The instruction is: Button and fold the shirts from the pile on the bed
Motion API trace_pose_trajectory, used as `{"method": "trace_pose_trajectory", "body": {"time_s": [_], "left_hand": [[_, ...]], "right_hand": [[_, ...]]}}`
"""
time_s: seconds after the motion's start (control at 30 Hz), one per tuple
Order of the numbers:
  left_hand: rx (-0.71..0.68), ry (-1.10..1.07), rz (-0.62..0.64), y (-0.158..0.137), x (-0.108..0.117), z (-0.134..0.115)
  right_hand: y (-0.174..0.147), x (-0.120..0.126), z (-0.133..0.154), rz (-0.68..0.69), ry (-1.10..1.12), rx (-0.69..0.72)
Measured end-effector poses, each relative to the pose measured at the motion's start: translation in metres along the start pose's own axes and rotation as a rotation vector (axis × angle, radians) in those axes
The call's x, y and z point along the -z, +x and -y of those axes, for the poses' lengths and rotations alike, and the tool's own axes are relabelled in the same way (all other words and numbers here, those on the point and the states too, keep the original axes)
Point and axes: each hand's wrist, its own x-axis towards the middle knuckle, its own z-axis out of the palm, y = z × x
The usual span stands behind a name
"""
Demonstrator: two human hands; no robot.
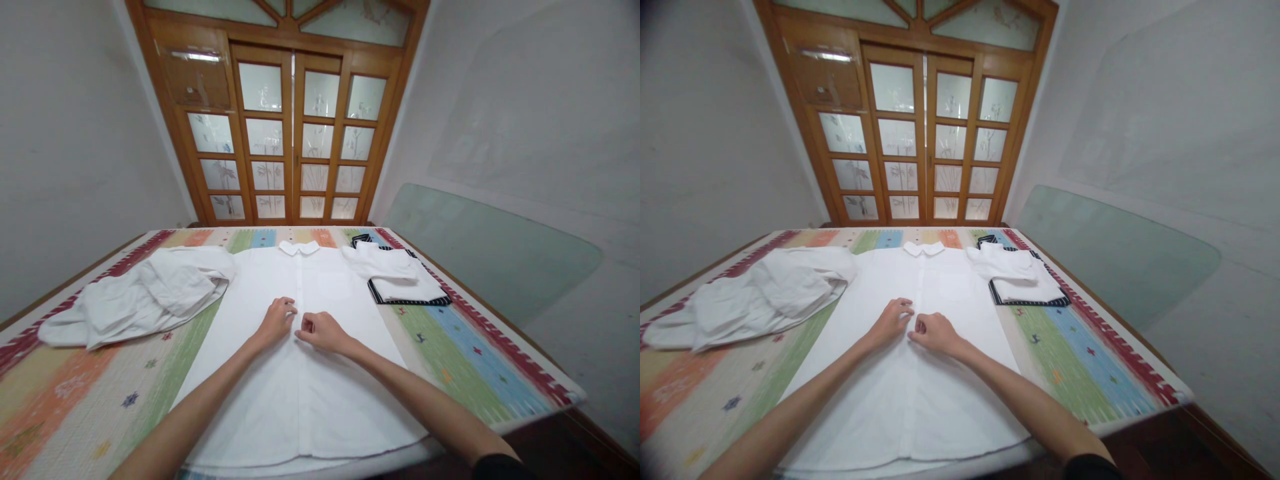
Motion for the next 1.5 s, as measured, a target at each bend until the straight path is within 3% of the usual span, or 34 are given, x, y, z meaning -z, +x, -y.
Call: {"method": "trace_pose_trajectory", "body": {"time_s": [0.17, 0.3, 0.43, 0.6, 0.77, 0.93, 1.2, 1.5], "left_hand": [[0.077, -0.049, 0.014, 0.007, -0.005, 0.009], [0.077, -0.051, -0.023, 0.007, -0.006, 0.014], [0.065, -0.016, 0.017, 0.005, -0.004, 0.008], [-0.003, -0.025, 0.043, 0.001, 0.002, -0.006], [0.014, -0.067, 0.050, 0.000, 0.003, -0.011], [0.037, -0.089, 0.045, 0.000, 0.001, -0.013], [0.063, -0.026, 0.062, 0.007, 0.001, -0.020], [0.174, -0.245, 0.110, 0.014, 0.002, -0.014]], "right_hand": [[0.031, -0.010, 0.004, -0.001, -0.224, -0.207], [0.039, -0.013, 0.003, 0.009, -0.255, -0.240], [0.040, -0.014, 0.000, -0.022, -0.225, -0.243], [0.036, -0.009, -0.010, -0.001, 0.026, -0.214], [0.031, -0.005, -0.021, -0.016, 0.340, -0.206], [0.029, -0.007, -0.025, 0.003, 0.408, -0.169], [0.030, -0.015, -0.035, -0.020, 0.660, -0.224], [0.029, -0.019, -0.038, -0.049, 0.699, -0.177]]}}
